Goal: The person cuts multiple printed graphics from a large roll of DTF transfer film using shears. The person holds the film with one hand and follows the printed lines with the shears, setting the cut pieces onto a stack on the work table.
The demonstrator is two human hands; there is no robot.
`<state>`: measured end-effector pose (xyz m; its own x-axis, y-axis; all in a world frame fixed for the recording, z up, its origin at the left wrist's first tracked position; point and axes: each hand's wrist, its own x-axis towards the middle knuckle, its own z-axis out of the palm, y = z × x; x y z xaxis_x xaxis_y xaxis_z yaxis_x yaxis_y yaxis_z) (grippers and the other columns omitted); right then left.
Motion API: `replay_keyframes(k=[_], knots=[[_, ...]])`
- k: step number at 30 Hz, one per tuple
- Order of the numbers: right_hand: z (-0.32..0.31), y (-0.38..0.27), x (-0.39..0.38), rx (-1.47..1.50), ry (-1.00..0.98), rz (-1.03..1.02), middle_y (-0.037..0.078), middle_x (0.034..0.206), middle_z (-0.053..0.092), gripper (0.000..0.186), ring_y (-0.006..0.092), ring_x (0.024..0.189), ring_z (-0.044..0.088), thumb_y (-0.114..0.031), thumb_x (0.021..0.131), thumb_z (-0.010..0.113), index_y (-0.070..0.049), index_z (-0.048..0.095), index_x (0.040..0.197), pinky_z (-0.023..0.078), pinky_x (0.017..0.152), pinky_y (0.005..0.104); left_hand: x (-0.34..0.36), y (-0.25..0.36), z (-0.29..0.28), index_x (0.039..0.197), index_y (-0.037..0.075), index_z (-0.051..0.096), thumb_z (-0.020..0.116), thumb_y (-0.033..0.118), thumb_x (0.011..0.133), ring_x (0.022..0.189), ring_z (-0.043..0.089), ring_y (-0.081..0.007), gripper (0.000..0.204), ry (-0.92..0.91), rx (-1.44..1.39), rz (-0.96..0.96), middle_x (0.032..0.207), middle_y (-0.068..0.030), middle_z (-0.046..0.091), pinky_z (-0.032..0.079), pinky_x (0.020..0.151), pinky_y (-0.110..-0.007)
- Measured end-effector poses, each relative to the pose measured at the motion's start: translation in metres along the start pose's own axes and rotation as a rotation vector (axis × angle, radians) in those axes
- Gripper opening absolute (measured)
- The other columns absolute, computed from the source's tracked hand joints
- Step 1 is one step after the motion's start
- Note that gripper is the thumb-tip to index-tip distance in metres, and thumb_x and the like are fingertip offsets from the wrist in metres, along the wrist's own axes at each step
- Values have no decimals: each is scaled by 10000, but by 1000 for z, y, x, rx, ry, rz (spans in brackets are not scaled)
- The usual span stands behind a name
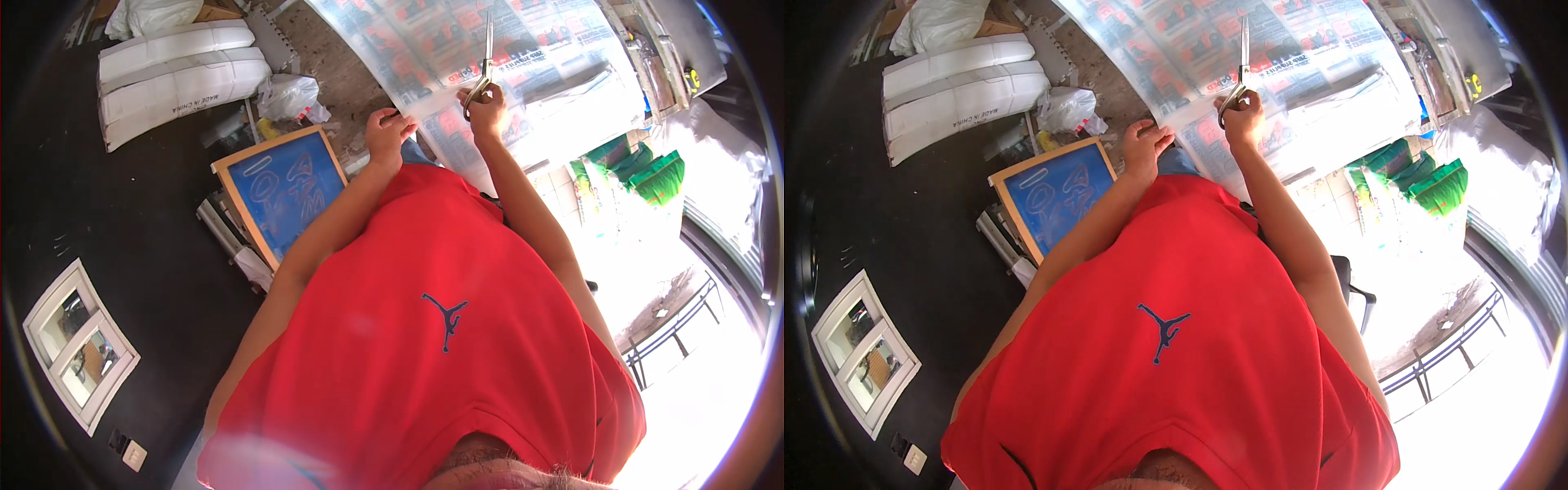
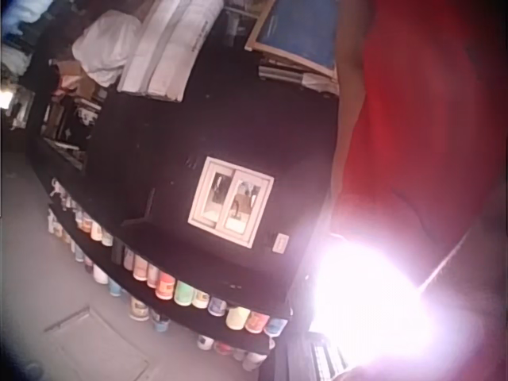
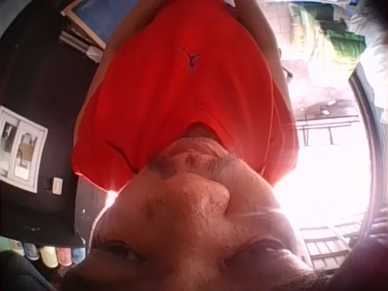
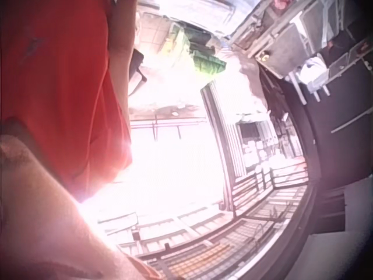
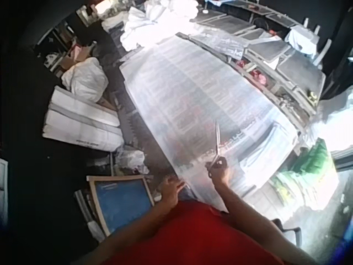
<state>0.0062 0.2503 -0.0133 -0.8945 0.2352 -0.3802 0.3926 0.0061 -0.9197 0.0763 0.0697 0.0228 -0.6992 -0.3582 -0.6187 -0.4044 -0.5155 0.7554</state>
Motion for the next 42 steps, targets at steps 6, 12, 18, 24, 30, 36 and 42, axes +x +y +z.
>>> replay_keyframes(k=[6,12,18,24,30,36,42], knots=[[3,-18,-14,-140,24,35,73,802,735,453,109,707,667,-116,729,798,17,543,1078,493,635,232,20,-8,-28,1051,77,736,733,19,793,731,632,-151,264,-59,743,613,839,-70,643,519,650,-282],[-4,1,-8,-63,33,48,115,799,714,397,134,667,659,-30,767,761,38,514,1071,499,567,232,9,-15,-23,942,45,760,743,19,790,719,647,-149,156,-76,812,696,845,-99,678,514,662,-249],[-2,-14,-17,69,7,98,94,750,705,259,111,624,636,-34,795,675,11,517,996,466,544,220,7,-22,-31,952,40,758,738,14,796,773,667,-155,159,-113,782,659,890,-106,682,524,684,-253],[-4,-8,-14,28,-10,97,105,759,699,233,117,626,632,-35,820,657,16,503,988,473,539,232,13,-35,-33,974,-5,739,736,31,828,815,667,-149,150,-146,574,514,946,-86,684,543,700,-243],[-6,-1,-15,31,19,64,78,730,714,267,115,639,665,-68,801,674,8,539,1018,490,564,233,11,-36,-29,992,-17,729,743,56,819,808,654,-144,189,-189,345,197,925,-88,658,535,700,-247],[-6,-3,-15,-241,61,44,38,694,721,317,152,636,681,-131,755,709,-9,599,1026,516,629,273,15,-28,-27,964,-37,616,764,289,834,745,665,-232,380,6,12,-104,877,-108,638,592,701,-339],[-10,-1,-14,-380,139,27,99,722,719,334,210,687,700,-174,726,746,-8,636,994,523,669,324,10,-18,-5,879,-19,587,789,195,815,689,661,-209,301,69,138,-294,840,-89,610,598,579,-344]])
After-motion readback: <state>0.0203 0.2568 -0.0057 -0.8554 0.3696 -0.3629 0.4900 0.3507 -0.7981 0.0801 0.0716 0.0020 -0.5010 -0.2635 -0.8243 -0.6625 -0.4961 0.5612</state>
